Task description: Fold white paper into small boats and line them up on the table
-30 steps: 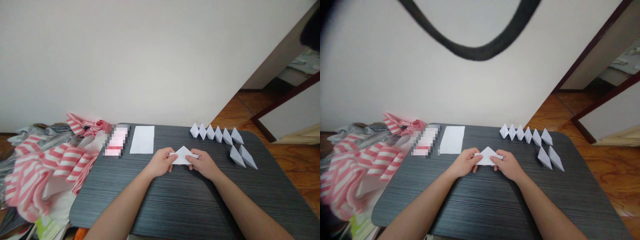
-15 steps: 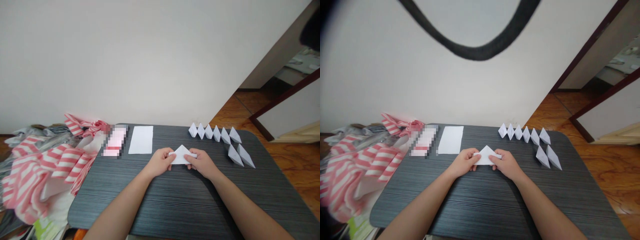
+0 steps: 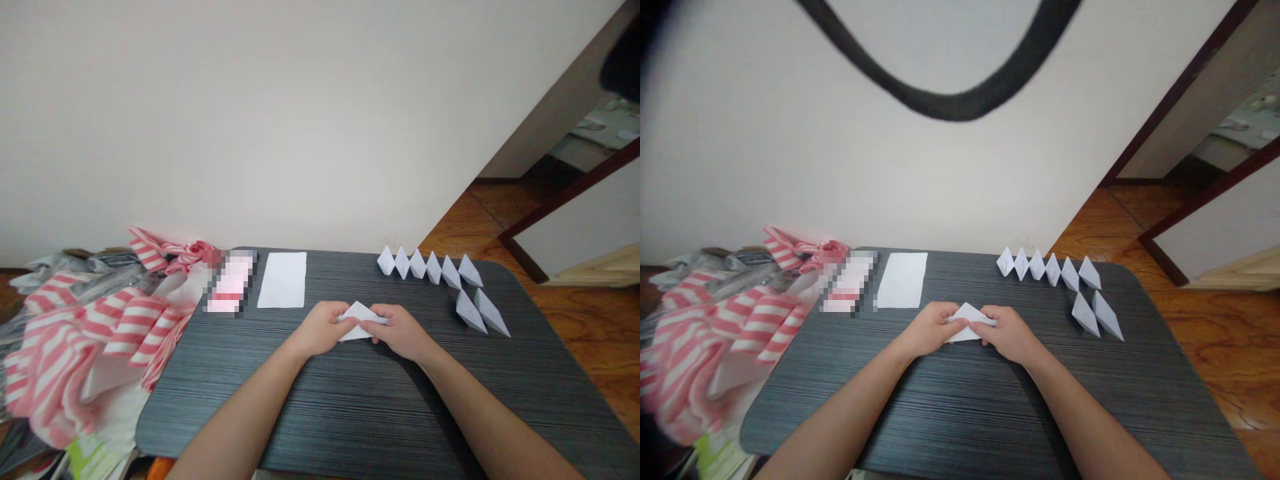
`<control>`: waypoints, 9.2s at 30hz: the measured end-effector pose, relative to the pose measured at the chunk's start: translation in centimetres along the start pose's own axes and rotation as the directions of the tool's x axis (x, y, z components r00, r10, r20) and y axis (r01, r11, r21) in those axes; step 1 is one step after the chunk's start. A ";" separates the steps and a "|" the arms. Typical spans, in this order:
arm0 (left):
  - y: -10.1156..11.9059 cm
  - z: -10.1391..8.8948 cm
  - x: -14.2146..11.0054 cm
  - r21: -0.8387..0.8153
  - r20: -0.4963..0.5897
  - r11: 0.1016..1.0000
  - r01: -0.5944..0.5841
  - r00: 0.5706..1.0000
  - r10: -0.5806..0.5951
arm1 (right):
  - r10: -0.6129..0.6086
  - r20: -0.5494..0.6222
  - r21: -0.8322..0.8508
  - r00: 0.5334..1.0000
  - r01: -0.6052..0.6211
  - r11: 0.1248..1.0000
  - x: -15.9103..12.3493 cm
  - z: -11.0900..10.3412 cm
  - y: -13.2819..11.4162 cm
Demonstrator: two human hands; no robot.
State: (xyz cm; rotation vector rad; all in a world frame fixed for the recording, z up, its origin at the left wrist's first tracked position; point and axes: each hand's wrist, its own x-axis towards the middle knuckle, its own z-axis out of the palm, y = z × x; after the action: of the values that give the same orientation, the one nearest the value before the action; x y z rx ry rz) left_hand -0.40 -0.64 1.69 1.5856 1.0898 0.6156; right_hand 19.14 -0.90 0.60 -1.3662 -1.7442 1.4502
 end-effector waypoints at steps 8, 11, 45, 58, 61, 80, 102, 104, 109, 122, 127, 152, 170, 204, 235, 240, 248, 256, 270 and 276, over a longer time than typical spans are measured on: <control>-0.1 -0.1 -0.1 -0.121 0.000 0.988 0.092 0.996 -0.092 | -0.006 -0.002 0.018 1.000 0.006 1.000 0.1 -0.4 0.2; -0.3 -0.4 -0.1 -0.200 0.015 0.970 0.136 0.991 -0.135 | 0.010 -0.001 0.071 1.000 -0.009 0.997 0.0 -0.6 0.5; -1.6 -0.6 0.5 -0.346 -0.030 0.937 0.038 0.998 -0.052 | 0.062 -0.193 0.264 0.979 -0.009 0.964 0.3 -0.8 1.5; -1.8 -0.7 0.6 -0.491 -0.051 0.871 0.019 0.997 -0.051 | -0.162 -0.307 0.227 0.938 0.237 0.945 0.1 -0.6 1.6; -1.7 -0.8 0.5 -0.519 -0.049 0.855 0.016 0.998 -0.048 | -0.320 -0.303 0.008 0.898 0.338 0.941 0.1 -0.9 1.6; -1.8 -0.6 0.6 -0.467 -0.045 0.884 0.022 0.998 -0.049 | -0.189 -0.251 0.174 0.949 0.236 0.956 0.1 -0.5 2.4; -1.3 0.1 0.1 -0.216 -0.015 0.976 -0.028 1.000 0.025 | -0.381 -0.120 0.144 0.917 0.396 0.907 -0.1 -0.4 1.1; -1.3 0.1 0.1 -0.189 -0.005 0.982 -0.020 1.000 0.020 | -0.318 -0.129 0.152 0.939 0.336 0.930 -0.2 -0.3 1.4; -1.0 -0.5 0.1 -0.265 0.022 0.964 0.006 1.000 0.000 | -0.272 -0.162 0.022 0.949 0.279 0.960 -0.2 -0.4 1.8; -1.7 0.0 0.4 -0.248 -0.070 0.966 0.079 0.993 -0.099 | -0.171 -0.172 0.068 0.970 0.185 0.980 0.2 -0.3 1.8; -1.3 0.0 0.3 -0.276 -0.021 0.956 0.097 0.994 -0.107 | -0.151 -0.183 -0.008 0.971 0.152 0.988 0.2 -0.3 2.0; -1.2 -0.1 0.2 -0.277 0.013 0.955 0.102 0.995 -0.102 | -0.247 -0.141 -0.081 0.959 0.237 0.968 -0.2 -0.3 1.4; -1.4 -0.4 0.3 -0.356 -0.025 0.931 0.076 0.996 -0.091 | -0.524 0.074 -0.238 0.848 0.526 0.817 0.1 -1.0 1.7; -1.7 -0.4 0.2 -0.330 0.018 0.941 0.080 0.997 -0.078 | -0.458 -0.033 -0.261 0.888 0.435 0.862 0.0 -1.5 1.9; -1.3 -0.1 0.0 -0.144 -0.061 0.983 -0.118 0.992 0.110 | -0.242 -0.275 -0.056 0.930 0.236 0.970 0.0 -1.0 1.1; -1.3 -0.1 0.0 -0.134 -0.101 0.987 -0.086 0.992 0.072 | -0.245 -0.286 -0.044 0.926 0.243 0.969 0.0 -1.0 1.3; -1.1 -0.2 -0.1 -0.084 -0.145 0.996 -0.039 0.989 0.026 | -0.154 -0.300 0.070 0.942 0.183 0.981 0.1 -0.7 1.8; -1.5 0.0 -0.1 -0.137 -0.176 0.990 -0.019 0.984 -0.006 | -0.145 -0.302 0.154 0.942 0.198 0.968 0.4 -0.3 2.1; -0.7 0.0 0.0 -0.033 -0.107 0.999 0.009 0.994 -0.013 | -0.143 -0.273 0.085 0.951 0.172 0.981 0.3 0.1 2.1; -1.0 -0.2 0.1 -0.048 -0.101 0.998 0.035 0.994 -0.040 | -0.138 -0.227 0.198 0.964 0.184 0.963 0.4 0.2 1.8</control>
State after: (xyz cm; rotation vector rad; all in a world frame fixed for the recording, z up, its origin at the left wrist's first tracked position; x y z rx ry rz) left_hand -0.82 -0.43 0.82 1.5043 1.1701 0.6975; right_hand 19.53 -0.77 -1.16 -1.1863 -1.4785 1.3114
